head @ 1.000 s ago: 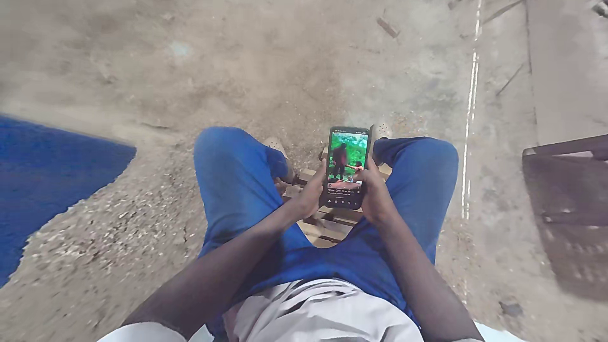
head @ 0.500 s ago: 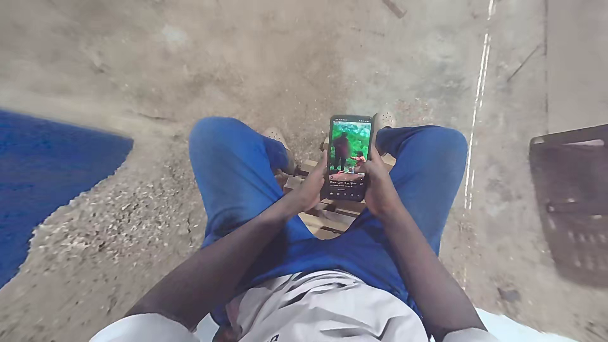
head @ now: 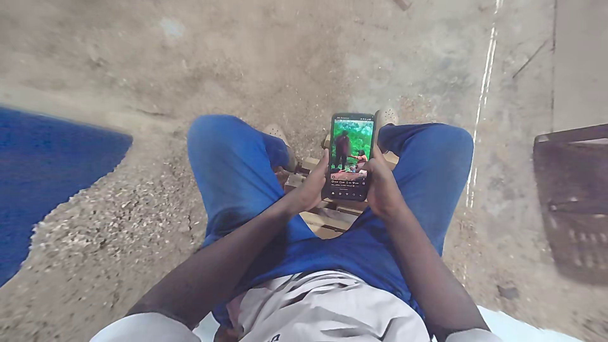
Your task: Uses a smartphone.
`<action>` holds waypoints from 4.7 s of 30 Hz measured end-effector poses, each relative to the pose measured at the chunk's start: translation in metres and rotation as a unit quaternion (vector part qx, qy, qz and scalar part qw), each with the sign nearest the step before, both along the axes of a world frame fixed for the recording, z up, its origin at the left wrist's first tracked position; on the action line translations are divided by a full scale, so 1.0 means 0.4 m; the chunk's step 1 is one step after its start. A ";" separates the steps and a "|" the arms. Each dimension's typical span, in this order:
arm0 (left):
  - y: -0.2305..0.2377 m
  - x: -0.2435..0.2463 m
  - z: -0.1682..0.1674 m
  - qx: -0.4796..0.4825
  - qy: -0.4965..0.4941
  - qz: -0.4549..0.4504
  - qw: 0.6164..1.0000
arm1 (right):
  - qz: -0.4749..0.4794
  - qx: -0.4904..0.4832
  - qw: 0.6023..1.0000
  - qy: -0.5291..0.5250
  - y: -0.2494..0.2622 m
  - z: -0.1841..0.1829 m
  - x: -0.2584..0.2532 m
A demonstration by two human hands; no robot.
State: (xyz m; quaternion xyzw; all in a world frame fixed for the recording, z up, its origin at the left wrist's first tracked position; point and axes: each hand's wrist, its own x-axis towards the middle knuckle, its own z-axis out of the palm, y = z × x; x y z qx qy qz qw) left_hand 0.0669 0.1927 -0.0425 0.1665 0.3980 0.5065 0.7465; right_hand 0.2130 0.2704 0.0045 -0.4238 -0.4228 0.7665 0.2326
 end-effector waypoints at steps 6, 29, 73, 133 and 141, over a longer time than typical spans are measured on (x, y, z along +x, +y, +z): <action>-0.003 -0.002 -0.002 -0.013 0.015 0.001 1.000 | 0.004 -0.002 1.000 0.004 -0.002 0.001 0.000; -0.004 -0.010 -0.015 0.011 0.024 -0.006 1.000 | -0.001 0.013 1.000 0.003 0.001 0.003 -0.001; 0.001 -0.007 -0.003 -0.038 0.027 0.000 0.999 | 0.002 0.004 1.000 0.003 0.006 -0.001 -0.002; 0.004 -0.007 -0.002 -0.031 0.007 0.003 0.999 | -0.003 0.003 1.000 0.005 0.007 0.003 -0.004; 0.003 -0.007 -0.006 -0.031 0.013 -0.002 0.999 | 0.000 0.008 1.000 0.006 0.005 0.003 -0.002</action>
